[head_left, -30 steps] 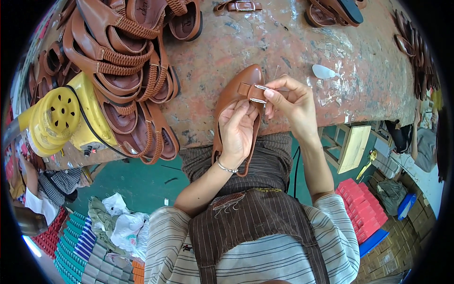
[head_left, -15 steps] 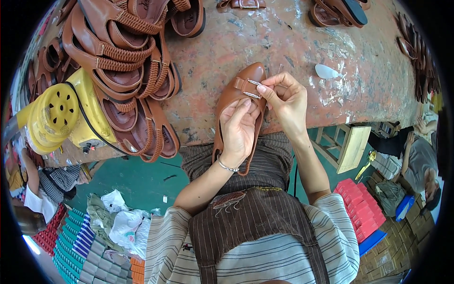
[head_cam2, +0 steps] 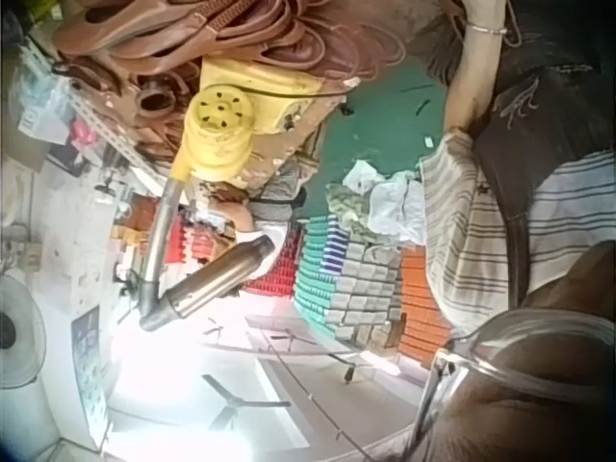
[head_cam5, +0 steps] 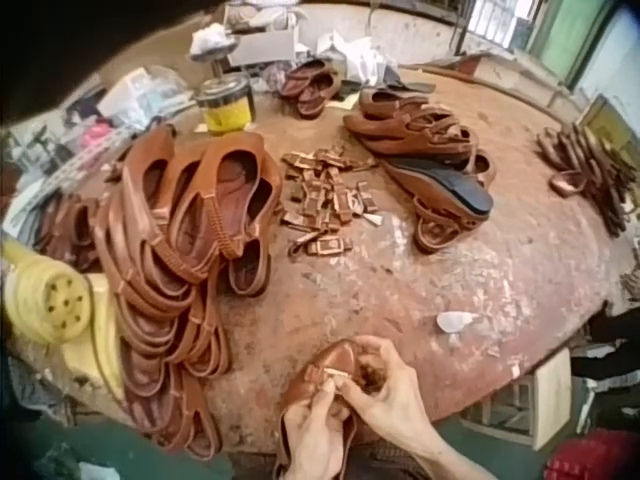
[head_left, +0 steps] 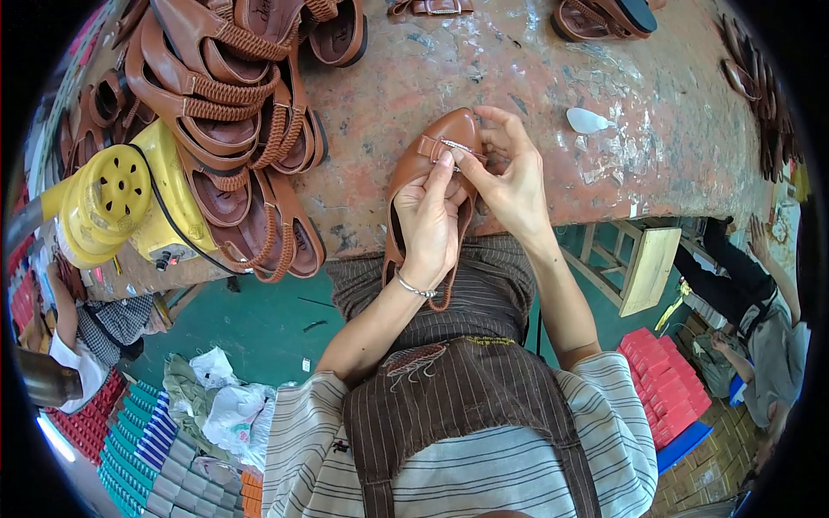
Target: Applying glue and attaching decorative buckles/ornaments to brown flat shoes.
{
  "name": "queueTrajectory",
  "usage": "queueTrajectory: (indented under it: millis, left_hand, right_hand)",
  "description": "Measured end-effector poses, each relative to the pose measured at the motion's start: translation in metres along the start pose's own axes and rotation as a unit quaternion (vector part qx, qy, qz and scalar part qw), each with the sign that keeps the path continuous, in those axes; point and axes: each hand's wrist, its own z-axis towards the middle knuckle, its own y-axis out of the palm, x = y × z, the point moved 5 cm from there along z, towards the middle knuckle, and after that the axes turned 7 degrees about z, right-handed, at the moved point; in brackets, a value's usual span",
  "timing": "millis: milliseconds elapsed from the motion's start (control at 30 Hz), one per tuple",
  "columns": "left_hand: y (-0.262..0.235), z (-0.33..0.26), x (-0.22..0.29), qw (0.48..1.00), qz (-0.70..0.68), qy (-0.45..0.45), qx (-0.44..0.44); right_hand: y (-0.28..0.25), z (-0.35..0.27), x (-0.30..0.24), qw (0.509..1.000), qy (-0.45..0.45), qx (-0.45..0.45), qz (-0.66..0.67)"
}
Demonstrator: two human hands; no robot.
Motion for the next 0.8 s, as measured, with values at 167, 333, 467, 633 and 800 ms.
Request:
queueTrajectory:
  millis: [167,333,467,633,800]
  left_hand:
    - [-0.001,-0.005,0.005,0.999,0.007,0.023,-0.029]
    - [0.014,-0.048,0.023,1.0,0.017,-0.008,-0.024]
    - [0.039,-0.083,0.075,0.996,0.066,-0.033,-0.052]
    - [0.075,-0.089,0.239,0.938,0.062,0.287,-0.184]
    - [0.091,-0.025,0.478,0.869,0.196,0.441,-0.109]
  right_hand:
    - [0.001,-0.012,-0.007,0.999,-0.024,-0.02,0.022]
    - [-0.018,-0.036,-0.013,0.966,-0.045,-0.069,0.246]
    - [-0.041,-0.036,-0.005,0.98,-0.027,0.031,0.193]
    - [-0.016,-0.006,-0.026,0.992,-0.054,0.018,0.112]
    - [0.055,0.06,-0.094,0.974,-0.187,-0.025,0.124]
